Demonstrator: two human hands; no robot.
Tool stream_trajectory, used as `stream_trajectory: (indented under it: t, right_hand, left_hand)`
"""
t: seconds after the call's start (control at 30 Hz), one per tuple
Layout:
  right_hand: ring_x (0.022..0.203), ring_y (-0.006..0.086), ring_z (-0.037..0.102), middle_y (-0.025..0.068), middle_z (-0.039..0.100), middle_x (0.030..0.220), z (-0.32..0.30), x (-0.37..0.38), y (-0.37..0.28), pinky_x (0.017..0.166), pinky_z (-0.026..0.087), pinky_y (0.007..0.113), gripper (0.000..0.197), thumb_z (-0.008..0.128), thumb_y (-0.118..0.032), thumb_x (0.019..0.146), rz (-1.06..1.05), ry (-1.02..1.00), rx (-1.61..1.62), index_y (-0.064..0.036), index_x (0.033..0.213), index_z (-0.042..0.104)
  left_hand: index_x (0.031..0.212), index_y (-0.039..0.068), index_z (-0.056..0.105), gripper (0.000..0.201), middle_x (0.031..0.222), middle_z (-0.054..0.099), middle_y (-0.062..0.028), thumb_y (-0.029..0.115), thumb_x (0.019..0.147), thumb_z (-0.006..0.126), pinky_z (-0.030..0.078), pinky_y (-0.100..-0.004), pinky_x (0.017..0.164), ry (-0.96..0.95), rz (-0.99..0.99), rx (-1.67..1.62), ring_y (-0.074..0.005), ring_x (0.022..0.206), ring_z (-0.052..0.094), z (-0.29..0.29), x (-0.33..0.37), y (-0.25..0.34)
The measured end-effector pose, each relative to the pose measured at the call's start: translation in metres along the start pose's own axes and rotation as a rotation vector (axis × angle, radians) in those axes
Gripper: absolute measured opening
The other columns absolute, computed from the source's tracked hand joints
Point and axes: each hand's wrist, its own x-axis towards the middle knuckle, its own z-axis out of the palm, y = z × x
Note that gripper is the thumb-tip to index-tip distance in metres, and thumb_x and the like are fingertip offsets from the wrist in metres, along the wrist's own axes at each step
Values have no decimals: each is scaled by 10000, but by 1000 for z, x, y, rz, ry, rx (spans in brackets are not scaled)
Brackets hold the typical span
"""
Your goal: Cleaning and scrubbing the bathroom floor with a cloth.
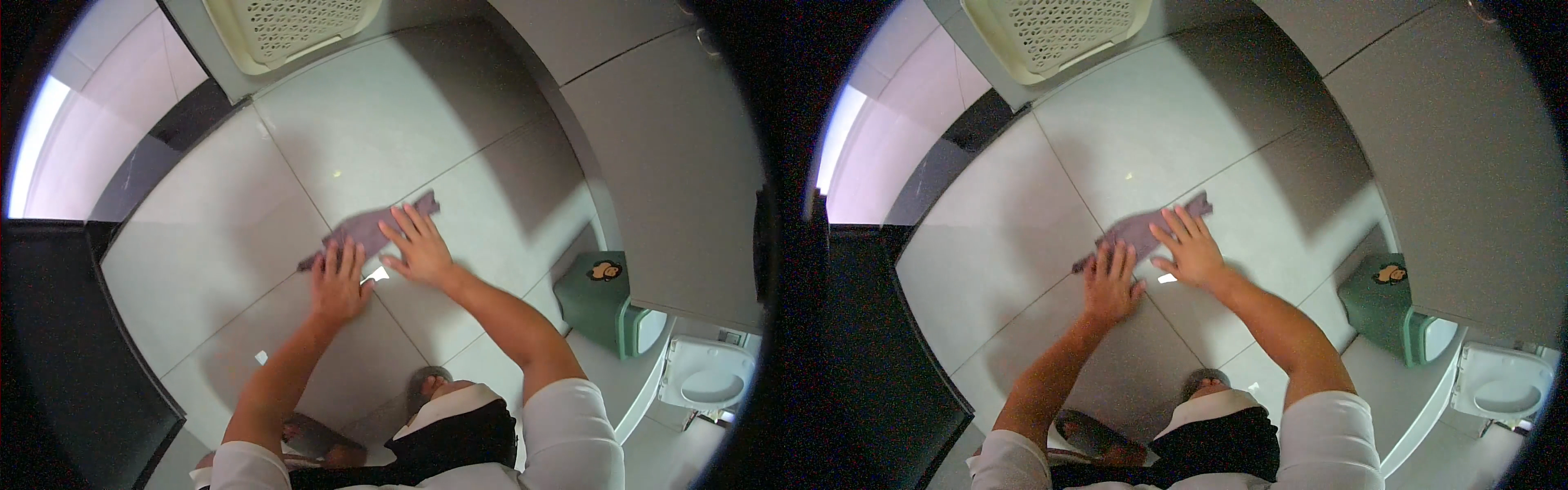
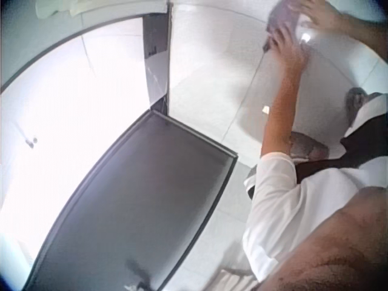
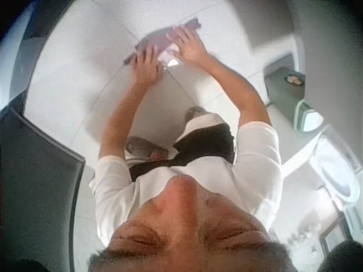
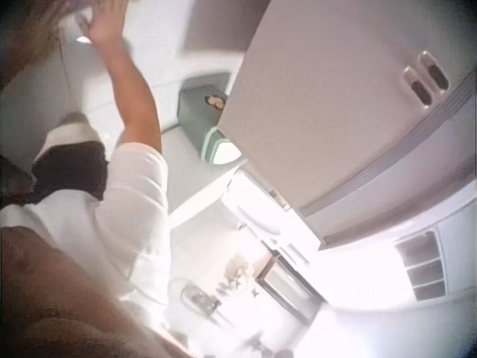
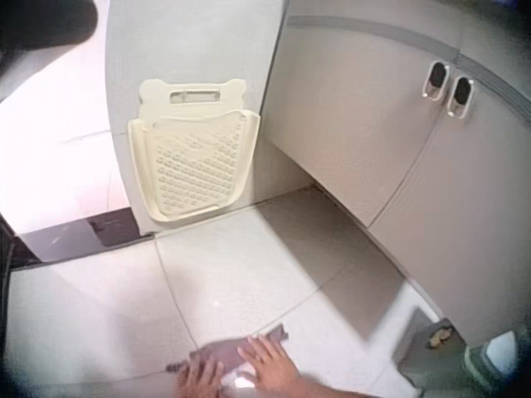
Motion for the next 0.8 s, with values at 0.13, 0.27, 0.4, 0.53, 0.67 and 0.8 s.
stream_trajectory:
  t: [0.13,0.27,0.4,0.53,0.67,0.8]
  right_hand:
    - [1556,393,229,137,300,1678,-4,-79,-30,1206,276,588,747,637,-580,938,52,-173,24,-208,1561,456]
    - [1563,365,226,119,294,1685,-3,-36,-16,1229,255,557,691,608,-537,974,-65,-140,12,-212,1565,455]
    - [1542,355,272,110,398,1632,14,77,9,1218,277,538,557,552,-487,1019,-197,41,0,-225,1510,539]
    - [1515,376,325,125,425,1614,14,193,46,1226,297,499,567,495,-530,1034,-208,90,-111,-234,1516,532]
    - [1554,370,249,95,313,1681,-9,271,75,1267,231,474,628,396,-599,1048,-61,-105,-155,-283,1590,412]
    - [1584,360,162,65,181,1731,-37,303,109,1294,165,450,634,360,-620,1053,117,-302,-74,-348,1624,327]
  left_hand:
    - [1526,97,480,739,1626,387,-107,534,940,592,278,-555,1173,46,138,-91,-367,1488,335,20,-69,28]
    - [1550,106,456,763,1647,360,-102,510,926,624,178,-597,1228,-38,32,-92,-375,1541,258,13,-56,9]
    - [1575,113,427,716,1670,330,-102,459,967,581,153,-658,1227,65,-153,5,-413,1554,221,-1,14,-45]
    - [1588,145,410,655,1679,317,-95,496,1037,453,171,-663,1222,70,-287,11,-422,1555,210,-25,107,-84]
    - [1604,168,382,694,1698,283,-73,569,1039,394,178,-669,1222,9,-381,-45,-414,1567,179,-42,194,-108]
    - [1640,184,299,804,1720,228,-54,644,992,421,143,-697,1217,-44,-436,-51,-403,1587,107,-43,247,-98]
